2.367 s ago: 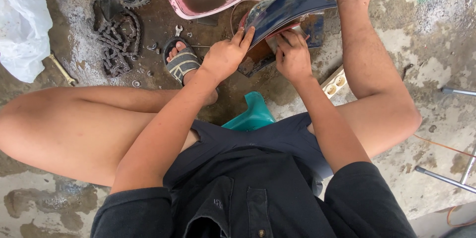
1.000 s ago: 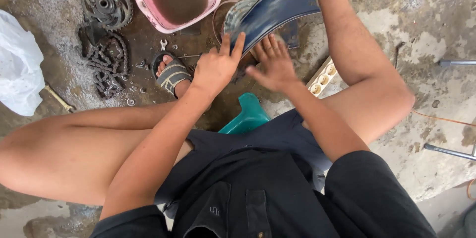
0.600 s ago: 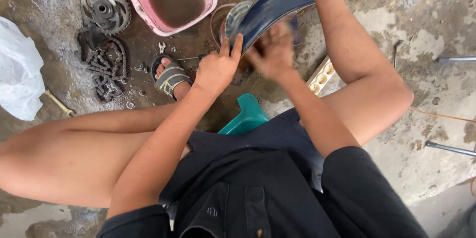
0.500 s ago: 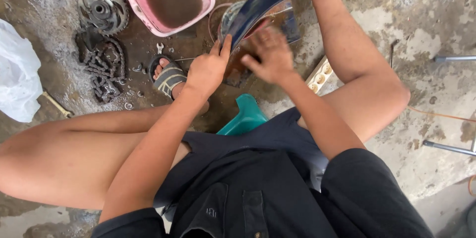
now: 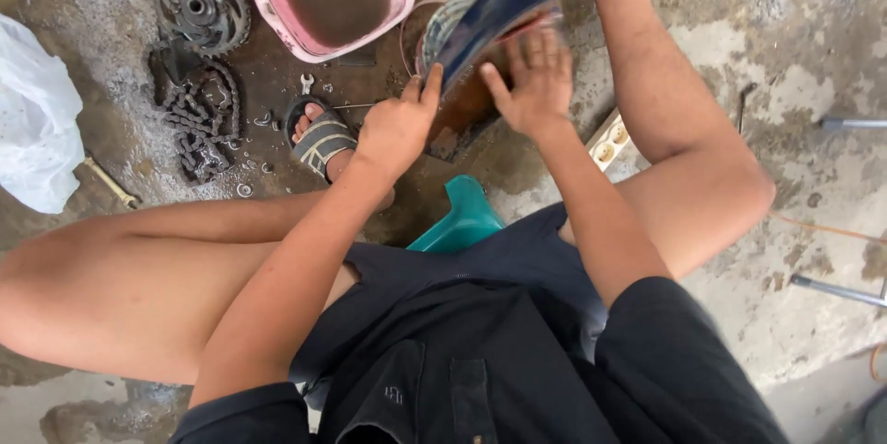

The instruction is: Sanding a motorcycle side panel with sandpaper and water to prepare the surface for finishing.

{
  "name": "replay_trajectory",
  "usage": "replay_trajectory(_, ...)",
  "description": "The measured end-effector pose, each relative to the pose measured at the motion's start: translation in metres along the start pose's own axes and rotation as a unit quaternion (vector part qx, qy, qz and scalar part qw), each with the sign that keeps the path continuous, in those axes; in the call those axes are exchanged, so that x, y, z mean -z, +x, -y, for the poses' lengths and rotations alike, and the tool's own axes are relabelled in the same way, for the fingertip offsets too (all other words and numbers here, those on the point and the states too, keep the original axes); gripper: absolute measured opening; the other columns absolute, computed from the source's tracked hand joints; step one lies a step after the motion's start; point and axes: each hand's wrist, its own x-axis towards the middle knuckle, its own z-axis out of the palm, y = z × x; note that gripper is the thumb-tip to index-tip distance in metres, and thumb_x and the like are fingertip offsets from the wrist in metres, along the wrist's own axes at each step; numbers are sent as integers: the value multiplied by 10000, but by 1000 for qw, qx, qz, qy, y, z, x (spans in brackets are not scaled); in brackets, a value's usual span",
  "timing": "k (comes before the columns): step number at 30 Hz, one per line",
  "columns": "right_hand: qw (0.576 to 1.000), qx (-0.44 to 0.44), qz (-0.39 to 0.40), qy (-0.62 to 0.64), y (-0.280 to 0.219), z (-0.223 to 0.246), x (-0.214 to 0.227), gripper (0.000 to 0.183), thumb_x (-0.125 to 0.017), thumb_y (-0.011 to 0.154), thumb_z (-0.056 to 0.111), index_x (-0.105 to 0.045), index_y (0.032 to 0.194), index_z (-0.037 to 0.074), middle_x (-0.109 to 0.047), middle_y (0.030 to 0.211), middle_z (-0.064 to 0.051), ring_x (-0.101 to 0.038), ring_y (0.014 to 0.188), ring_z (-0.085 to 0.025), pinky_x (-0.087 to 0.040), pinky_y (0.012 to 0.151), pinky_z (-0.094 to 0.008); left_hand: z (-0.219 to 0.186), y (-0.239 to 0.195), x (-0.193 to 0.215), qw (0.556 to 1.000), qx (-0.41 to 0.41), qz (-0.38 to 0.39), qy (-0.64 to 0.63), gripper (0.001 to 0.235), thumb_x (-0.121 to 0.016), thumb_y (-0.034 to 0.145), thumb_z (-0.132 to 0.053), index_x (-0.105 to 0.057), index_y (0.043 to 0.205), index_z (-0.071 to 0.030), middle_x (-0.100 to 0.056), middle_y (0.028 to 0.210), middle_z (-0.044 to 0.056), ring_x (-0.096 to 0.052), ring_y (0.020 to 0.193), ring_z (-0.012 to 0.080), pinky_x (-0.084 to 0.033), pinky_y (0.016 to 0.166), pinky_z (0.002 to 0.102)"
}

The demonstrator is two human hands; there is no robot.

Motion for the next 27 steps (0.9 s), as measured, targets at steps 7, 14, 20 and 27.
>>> replay_trajectory(7, 990, 126, 4, 64, -41, 24, 68, 822, -21, 1010, 663, -506, 1538, 261, -385, 1590, -264, -275, 1499, -447, -220, 1171, -605, 1, 4, -47, 999, 18, -19, 45, 897, -666, 698, -6, -414, 1553, -100, -699, 1292, 188, -619, 415, 252, -480, 337, 401)
replay_trajectory(14, 997, 62, 17, 40, -19, 12, 7, 881, -132, 1003, 772, -338, 1642, 202, -202, 1721, -158, -74, 1593, -357, -47, 1260, -539, 2, 0, -16, 998, -17, -14, 55, 708, -605, 922, -16, -378, 1591, -59, -680, 1275, 242, -728, 611, 208, -580, 455, 322)
replay_trajectory(20, 994, 91, -43, 41, -22, 13, -15, 872, -167, 1017, 805, -354, 1643, 229, -264, 1702, -174, -156, 1584, -360, -104, 1252, -548, 11, 2, -21, 996, -10, -77, 44, 693, -624, 884, -63, -437, 1551, -91, -704, 1239, 192, -750, 648, 250, -611, 504, 360)
replay_trajectory(27, 985, 161, -3, 69, -29, 33, 10, 817, -154, 1017, 771, -460, 1585, 269, -380, 1659, -148, -300, 1555, -334, -199, 1238, -546, 55, 12, -27, 993, -15, -97, -57, 531, -558, 999, -106, -518, 1523, -181, -731, 1184, 139, -754, 659, 265, -618, 541, 333)
